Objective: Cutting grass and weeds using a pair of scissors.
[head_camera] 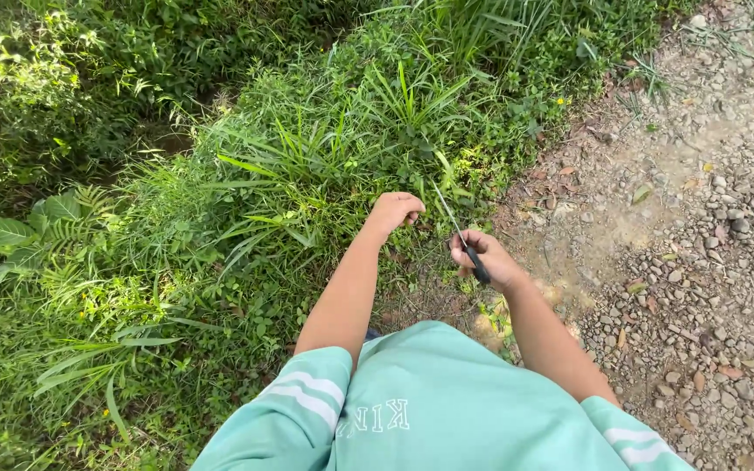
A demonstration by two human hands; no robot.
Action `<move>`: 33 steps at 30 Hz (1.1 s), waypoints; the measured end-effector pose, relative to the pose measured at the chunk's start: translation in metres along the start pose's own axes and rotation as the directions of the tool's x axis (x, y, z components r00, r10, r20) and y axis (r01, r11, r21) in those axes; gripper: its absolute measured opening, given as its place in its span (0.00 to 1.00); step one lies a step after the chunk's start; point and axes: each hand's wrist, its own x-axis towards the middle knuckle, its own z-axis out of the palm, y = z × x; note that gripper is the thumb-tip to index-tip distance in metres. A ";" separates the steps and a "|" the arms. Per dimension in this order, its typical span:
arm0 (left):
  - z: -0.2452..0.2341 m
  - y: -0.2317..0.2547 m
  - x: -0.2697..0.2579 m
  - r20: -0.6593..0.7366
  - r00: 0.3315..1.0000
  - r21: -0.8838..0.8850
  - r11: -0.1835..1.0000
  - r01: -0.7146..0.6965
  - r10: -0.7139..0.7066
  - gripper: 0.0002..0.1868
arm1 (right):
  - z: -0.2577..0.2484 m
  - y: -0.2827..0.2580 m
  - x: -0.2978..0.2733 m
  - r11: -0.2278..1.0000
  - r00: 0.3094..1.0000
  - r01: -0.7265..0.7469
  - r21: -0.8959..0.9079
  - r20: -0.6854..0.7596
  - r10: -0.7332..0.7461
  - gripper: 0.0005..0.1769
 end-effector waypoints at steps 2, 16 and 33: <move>0.003 -0.004 0.001 0.041 0.999 0.041 0.999 0.025 -0.026 0.05 | 0.003 -0.007 0.002 1.000 1.000 0.013 0.023 0.019 -0.014 0.13; -0.001 0.003 0.003 0.100 0.995 0.065 0.998 0.003 -0.009 0.06 | 0.000 -0.006 0.002 1.000 0.999 0.006 0.023 -0.046 -0.005 0.17; -0.007 -0.014 -0.006 0.152 0.988 0.112 0.994 -0.020 0.003 0.12 | 0.016 -0.004 0.018 0.999 0.997 -0.045 0.000 0.056 0.045 0.14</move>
